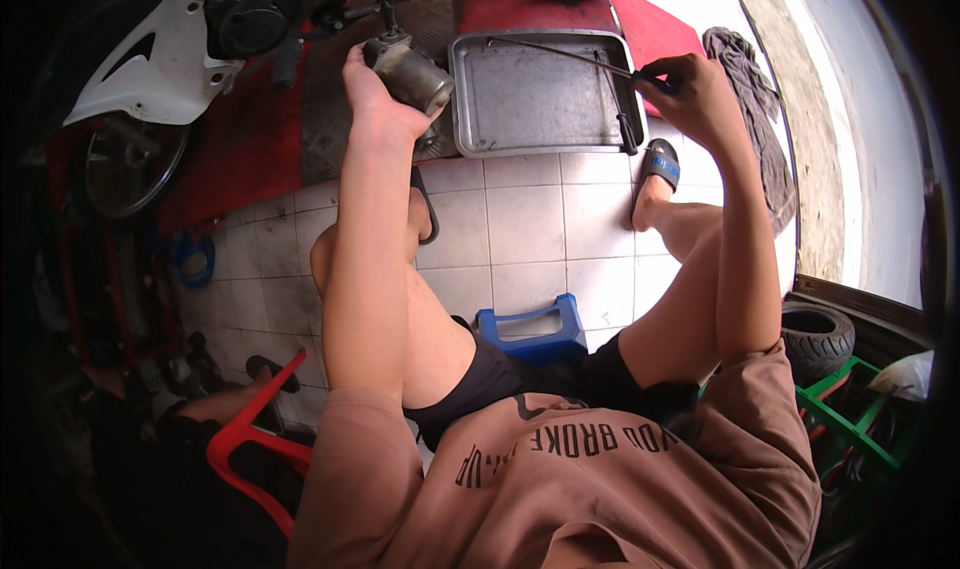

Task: The person holds a metal motorcycle part and uses a long screwdriver to poke and scrape the interior components before setting the tool down.

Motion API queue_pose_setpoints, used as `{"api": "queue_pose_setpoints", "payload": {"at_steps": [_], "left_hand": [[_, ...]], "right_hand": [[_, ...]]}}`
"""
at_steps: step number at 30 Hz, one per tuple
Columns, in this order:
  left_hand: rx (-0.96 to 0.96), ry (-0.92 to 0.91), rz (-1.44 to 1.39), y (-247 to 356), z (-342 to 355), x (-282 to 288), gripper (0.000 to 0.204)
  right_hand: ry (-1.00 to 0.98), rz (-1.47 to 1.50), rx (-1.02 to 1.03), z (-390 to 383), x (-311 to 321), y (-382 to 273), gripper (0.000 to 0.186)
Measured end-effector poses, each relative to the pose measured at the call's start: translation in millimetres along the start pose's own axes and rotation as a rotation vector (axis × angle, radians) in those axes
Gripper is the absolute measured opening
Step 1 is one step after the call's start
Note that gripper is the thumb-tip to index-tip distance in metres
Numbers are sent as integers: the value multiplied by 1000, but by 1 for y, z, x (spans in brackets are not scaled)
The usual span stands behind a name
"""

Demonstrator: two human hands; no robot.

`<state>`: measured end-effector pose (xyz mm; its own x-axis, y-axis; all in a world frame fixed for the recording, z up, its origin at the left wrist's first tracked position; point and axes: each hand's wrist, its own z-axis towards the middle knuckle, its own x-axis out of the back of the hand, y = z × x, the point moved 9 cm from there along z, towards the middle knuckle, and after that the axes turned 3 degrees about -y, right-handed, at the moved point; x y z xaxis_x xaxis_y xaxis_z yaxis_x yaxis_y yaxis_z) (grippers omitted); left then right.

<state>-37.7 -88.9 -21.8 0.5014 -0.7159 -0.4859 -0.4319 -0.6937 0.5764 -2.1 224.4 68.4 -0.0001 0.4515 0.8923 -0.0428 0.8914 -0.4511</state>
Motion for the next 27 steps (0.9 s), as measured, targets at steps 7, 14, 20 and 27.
{"api": "queue_pose_setpoints", "payload": {"at_steps": [7,14,20,27], "left_hand": [[105,59,-122,-20,-2,-4,57],[100,40,-79,-24,4,-9,59],[118,-45,-114,-36,14,-17,53],[114,-28,-214,-39,7,-28,55]], "right_hand": [[90,149,135,-8,14,-6,28],[77,230,123,-17,24,-14,29],[92,247,165,-20,26,-12,28],[67,273,153,-26,25,-10,26]]}}
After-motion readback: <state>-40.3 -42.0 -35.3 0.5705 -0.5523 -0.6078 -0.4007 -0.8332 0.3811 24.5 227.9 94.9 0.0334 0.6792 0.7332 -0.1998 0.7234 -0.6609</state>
